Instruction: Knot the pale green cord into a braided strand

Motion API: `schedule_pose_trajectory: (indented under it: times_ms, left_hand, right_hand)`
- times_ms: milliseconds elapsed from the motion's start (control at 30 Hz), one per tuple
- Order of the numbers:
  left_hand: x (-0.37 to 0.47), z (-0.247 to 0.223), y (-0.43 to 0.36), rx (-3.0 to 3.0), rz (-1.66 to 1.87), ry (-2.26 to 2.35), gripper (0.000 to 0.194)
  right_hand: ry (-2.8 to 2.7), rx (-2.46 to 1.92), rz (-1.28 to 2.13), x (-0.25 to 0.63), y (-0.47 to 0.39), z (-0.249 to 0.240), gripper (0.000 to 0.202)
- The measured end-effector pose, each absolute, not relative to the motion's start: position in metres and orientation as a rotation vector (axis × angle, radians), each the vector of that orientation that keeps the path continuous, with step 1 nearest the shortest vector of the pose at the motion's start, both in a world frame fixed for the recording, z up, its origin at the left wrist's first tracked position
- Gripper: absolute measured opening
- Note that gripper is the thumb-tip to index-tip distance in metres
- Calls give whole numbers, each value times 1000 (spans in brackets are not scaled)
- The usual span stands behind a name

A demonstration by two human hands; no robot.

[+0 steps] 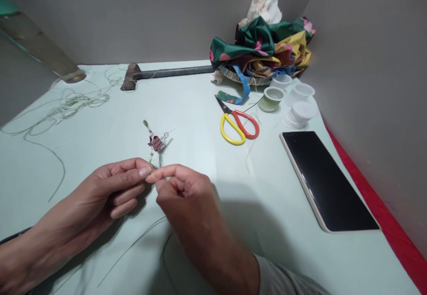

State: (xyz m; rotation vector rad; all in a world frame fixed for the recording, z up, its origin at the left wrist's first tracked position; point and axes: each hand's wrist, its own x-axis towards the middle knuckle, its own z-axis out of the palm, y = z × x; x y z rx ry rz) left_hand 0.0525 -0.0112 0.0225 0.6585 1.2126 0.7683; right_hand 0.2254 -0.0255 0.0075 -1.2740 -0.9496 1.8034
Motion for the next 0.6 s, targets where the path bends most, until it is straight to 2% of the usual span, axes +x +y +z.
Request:
schedule_pose_trajectory:
  times_ms: [267,433,600]
  left_hand:
    - [51,23,-13,645,764,1180,30]
    - [51,22,-12,671,742,1180,38]
    - [48,20,-15,724,722,1225,31]
  right_hand:
    - [-1497,-1318,1474,229,-34,13,46]
    - [-1957,-1268,1052,227,-37,9,48]
    - [-2445,-1280,641,219,-41,10,50]
